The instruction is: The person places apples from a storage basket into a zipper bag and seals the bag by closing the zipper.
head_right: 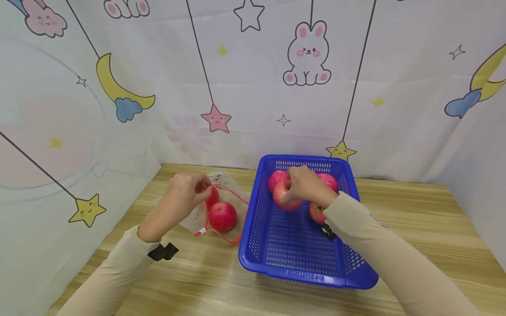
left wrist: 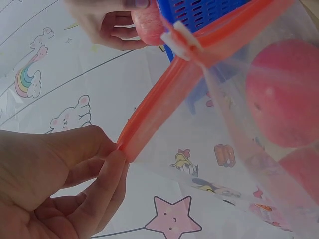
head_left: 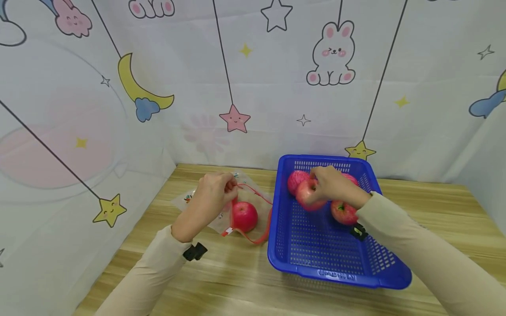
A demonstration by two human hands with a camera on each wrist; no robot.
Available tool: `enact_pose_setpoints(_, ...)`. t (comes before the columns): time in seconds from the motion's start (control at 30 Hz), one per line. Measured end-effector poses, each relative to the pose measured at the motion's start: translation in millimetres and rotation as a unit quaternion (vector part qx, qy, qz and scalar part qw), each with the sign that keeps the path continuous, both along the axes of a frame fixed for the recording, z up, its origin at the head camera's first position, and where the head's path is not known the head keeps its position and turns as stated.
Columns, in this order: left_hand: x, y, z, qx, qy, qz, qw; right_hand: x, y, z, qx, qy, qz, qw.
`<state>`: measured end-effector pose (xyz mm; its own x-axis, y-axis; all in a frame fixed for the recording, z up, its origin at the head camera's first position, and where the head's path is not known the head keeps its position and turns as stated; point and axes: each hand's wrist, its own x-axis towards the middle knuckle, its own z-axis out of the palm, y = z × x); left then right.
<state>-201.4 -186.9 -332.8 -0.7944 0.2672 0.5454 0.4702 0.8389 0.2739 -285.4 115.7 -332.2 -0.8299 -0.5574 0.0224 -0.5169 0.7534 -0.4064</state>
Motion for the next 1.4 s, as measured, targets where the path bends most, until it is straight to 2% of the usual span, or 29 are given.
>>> enact_pose_setpoints(0.17, -1.0, -0.9, -1.4, 0.000, 0.000, 0.002, 1.0000, 7.5, -7.1, 10.7, -0.006, -0.003, 0.004, 1.000)
enact_pose_setpoints(0.5, 1.3, -1.6, 0.2, -0.001, -0.002, 0.005, 1.0000, 26.1, -26.3, 31.3, -0.056, 0.038, 0.040, 0.997)
enact_pose_setpoints(0.8, 3.8, -4.5, 1.2, 0.008, -0.006, 0.004, 0.9999, 43.9, -52.6, 43.6, -0.088, -0.008, 0.060, 0.994)
enact_pose_setpoints(1.1, 3.5, -5.1, 1.3, 0.003, -0.004, 0.004, 1.0000, 50.8, -73.7, 39.9, -0.094, -0.005, 0.075, 0.993)
enact_pose_setpoints(1.4, 2.2, -5.9, 0.0, 0.006, -0.002, 0.000, 1.0000, 54.2, -93.5, 31.2, -0.107, -0.030, 0.092, 0.990)
